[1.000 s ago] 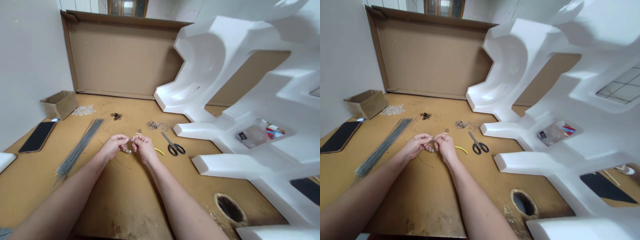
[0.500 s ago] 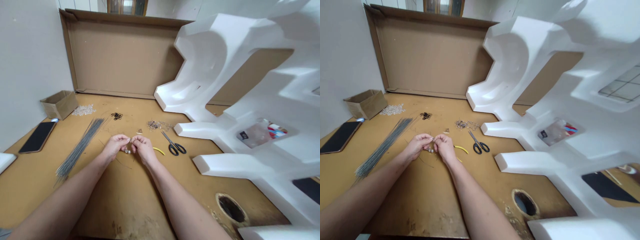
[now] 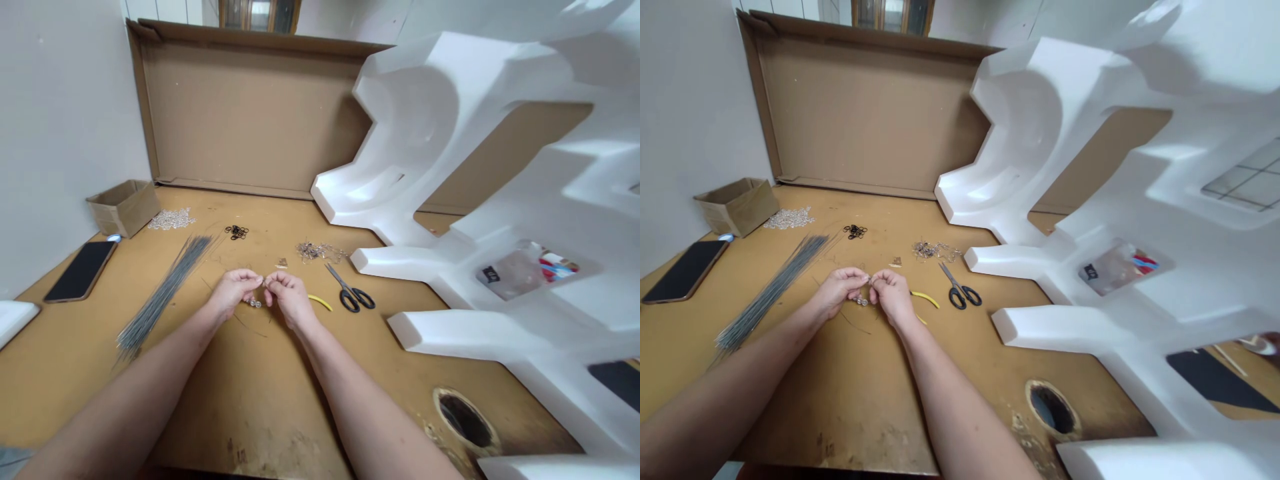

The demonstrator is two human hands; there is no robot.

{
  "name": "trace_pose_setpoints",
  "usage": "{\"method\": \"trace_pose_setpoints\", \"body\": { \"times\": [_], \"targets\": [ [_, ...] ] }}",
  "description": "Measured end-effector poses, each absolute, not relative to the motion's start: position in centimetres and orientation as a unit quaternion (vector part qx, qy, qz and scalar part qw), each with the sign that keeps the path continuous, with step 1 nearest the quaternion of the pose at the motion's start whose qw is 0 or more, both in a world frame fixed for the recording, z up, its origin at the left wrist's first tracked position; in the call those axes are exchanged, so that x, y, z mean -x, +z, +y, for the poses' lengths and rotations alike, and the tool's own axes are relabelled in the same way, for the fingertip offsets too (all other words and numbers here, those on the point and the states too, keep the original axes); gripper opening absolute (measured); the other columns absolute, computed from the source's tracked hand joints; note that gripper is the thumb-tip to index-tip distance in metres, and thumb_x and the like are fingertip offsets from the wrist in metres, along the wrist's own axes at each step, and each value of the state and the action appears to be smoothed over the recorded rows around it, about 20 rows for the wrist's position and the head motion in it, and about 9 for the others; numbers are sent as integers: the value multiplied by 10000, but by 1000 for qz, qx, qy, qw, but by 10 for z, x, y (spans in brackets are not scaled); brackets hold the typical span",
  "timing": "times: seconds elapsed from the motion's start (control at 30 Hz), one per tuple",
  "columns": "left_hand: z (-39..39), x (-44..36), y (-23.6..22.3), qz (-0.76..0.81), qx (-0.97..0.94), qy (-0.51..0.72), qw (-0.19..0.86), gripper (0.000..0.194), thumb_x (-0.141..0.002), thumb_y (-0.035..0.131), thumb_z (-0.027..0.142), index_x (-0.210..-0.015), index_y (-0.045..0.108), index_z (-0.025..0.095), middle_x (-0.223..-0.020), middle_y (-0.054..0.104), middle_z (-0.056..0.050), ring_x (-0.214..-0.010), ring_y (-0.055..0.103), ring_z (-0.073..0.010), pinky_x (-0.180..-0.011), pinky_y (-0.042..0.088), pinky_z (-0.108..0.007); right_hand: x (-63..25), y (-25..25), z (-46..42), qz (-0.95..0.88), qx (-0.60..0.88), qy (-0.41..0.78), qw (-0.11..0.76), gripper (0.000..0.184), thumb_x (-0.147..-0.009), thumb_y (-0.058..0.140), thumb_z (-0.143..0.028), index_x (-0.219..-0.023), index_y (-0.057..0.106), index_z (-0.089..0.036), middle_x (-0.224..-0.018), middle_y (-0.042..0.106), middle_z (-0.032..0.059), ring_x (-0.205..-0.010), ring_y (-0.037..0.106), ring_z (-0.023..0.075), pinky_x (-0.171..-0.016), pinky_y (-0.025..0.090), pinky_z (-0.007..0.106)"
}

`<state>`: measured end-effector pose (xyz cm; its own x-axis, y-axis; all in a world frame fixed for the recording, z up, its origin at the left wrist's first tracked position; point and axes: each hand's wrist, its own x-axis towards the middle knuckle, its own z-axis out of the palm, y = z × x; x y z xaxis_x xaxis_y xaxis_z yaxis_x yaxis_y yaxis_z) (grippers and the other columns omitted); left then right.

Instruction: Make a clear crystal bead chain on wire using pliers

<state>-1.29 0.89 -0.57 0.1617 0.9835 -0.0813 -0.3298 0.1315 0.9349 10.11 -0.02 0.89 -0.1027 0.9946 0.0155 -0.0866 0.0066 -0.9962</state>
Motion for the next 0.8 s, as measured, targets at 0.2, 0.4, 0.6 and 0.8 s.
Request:
{"method": "trace_pose_setpoints", "body": {
  "times": [0.2, 0.4, 0.6, 0.8],
  "targets": [
    [7, 10, -5, 404, -410, 525, 627, 227, -479, 685, 293, -521, 534, 129, -363, 420, 67, -322, 293, -17, -380, 234, -191, -100, 6, 0, -510, 452, 529, 506, 82, -583, 470, -183, -502, 469, -177, -290, 435, -82, -298, 307, 52, -395, 245, 193],
    [8, 8, -9, 412, -420, 526, 614, 223, -500, 673, 305, -524, 534, 133, -351, 398, 71, -324, 295, -22, -371, 214, -188, -100, 5, 1, -510, 454, 526, 507, 90, -585, 476, -190, -496, 465, -178, -286, 432, -83, -295, 311, 52, -393, 241, 194],
    [9, 14, -5, 382, -424, 505, 648, 199, -556, 638, 303, -557, 551, 123, -393, 461, 40, -381, 394, -45, -430, 310, -190, -104, 6, 5, -499, 437, 561, 495, 73, -582, 505, -201, -515, 492, -174, -323, 480, -69, -315, 366, 58, -414, 291, 198],
    [11, 17, -6, 415, -401, 498, 648, 129, -544, 642, 208, -556, 548, 119, -406, 507, 15, -400, 451, -68, -457, 339, -205, -109, 7, 8, -482, 439, 599, 465, 117, -597, 548, -250, -525, 504, -169, -381, 546, -30, -366, 463, 80, -451, 341, 210]
  ]
}}
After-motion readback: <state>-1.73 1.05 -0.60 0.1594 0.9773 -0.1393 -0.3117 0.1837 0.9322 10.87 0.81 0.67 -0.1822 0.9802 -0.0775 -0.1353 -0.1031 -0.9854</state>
